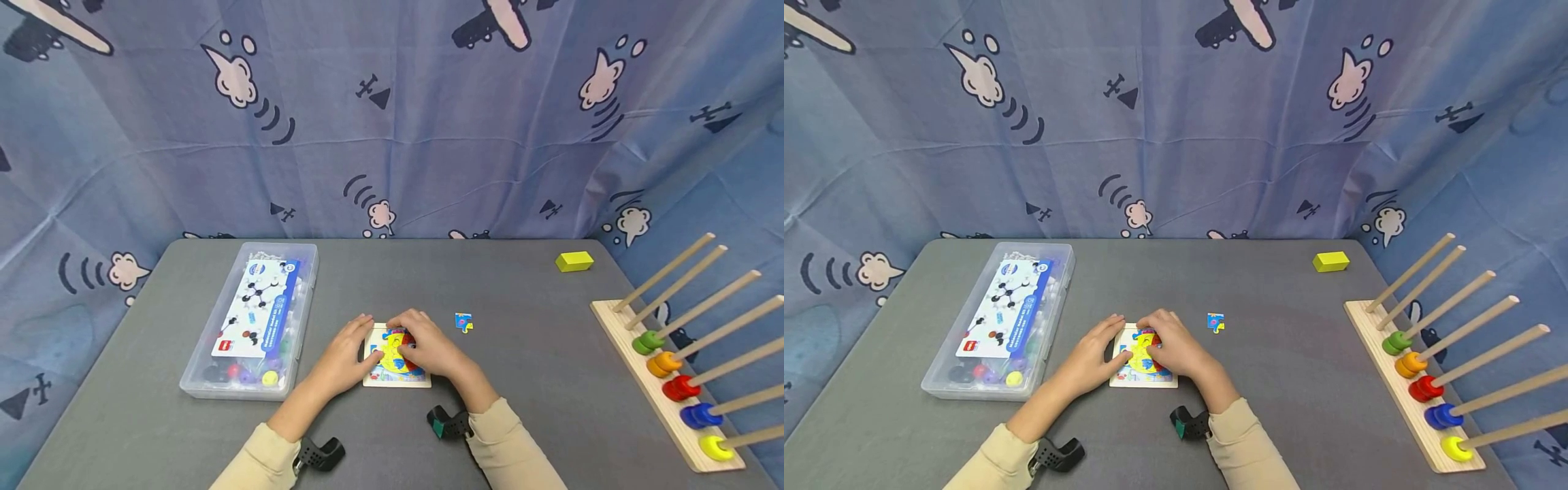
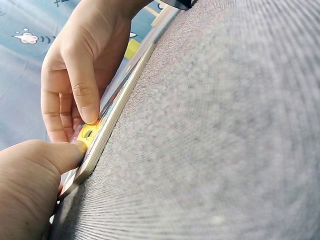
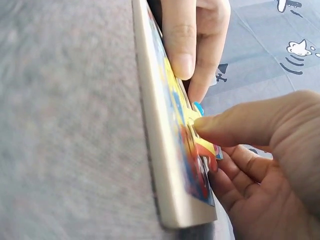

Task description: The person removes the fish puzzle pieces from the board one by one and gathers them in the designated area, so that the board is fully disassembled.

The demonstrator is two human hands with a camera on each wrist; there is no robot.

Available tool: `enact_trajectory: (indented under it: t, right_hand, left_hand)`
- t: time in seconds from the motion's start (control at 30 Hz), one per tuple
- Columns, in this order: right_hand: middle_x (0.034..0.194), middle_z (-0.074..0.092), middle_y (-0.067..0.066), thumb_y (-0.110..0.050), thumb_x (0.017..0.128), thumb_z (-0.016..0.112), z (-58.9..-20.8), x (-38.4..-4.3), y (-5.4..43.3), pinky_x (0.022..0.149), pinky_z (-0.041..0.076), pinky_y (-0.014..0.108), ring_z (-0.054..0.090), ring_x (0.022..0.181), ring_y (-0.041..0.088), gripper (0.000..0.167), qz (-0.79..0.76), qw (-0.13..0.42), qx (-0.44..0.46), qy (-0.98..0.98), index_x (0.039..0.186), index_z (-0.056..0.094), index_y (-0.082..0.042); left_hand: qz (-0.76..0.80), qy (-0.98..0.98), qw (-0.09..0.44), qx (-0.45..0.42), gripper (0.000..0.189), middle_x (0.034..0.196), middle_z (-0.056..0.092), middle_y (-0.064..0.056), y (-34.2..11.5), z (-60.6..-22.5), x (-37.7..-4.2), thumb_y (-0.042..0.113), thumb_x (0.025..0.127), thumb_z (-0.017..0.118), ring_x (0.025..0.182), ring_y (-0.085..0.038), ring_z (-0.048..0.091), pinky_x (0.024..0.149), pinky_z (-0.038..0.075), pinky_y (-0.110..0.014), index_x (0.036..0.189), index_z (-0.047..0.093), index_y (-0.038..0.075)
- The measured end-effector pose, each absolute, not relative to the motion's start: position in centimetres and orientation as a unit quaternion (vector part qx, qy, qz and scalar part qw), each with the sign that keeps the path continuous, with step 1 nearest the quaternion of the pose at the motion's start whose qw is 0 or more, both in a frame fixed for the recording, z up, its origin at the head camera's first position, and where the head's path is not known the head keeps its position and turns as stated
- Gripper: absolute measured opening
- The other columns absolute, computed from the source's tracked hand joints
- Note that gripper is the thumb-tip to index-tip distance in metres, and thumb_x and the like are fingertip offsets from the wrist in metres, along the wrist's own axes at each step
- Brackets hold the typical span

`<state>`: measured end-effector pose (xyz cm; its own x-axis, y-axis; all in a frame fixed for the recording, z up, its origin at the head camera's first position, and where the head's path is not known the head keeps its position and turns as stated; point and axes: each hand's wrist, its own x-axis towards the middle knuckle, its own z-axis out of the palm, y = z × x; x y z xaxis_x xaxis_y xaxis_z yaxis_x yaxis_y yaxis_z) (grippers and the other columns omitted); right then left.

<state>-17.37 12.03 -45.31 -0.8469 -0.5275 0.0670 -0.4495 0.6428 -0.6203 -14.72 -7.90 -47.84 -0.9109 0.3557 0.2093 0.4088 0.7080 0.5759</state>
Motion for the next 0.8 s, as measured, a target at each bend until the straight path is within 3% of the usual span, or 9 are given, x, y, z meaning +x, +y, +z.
enact_trajectory:
  t: [0.33, 0.8]
  right_hand:
    - [0.115, 0.058, 0.005, 0.001, 0.084, 0.063, -44.85, -17.34, 12.31, 0.095, 0.047, 0.044, 0.05, 0.109, 0.022, 0.037, -0.313, 0.066, -0.262, 0.911, 0.118, 0.064, -0.011]
    - [0.112, 0.06, 0.004, 0.001, 0.083, 0.066, -45.01, -17.59, 12.4, 0.092, 0.05, 0.041, 0.055, 0.105, 0.02, 0.037, -0.318, 0.055, -0.265, 0.909, 0.119, 0.065, -0.007]
  left_hand:
    - [-0.325, -0.921, 0.045, -0.209, 0.058, 0.141, 0.048, -0.016, -7.92, -47.91, -14.77, 0.028, 0.088, 0.066, 0.135, -0.033, 0.04, 0.111, 0.035, -0.049, 0.133, 0.05, -0.004]
    - [-0.33, -0.919, 0.044, -0.212, 0.057, 0.141, 0.048, -0.017, -8.0, -48.03, -14.76, 0.027, 0.088, 0.065, 0.136, -0.033, 0.039, 0.112, 0.034, -0.049, 0.133, 0.05, -0.004]
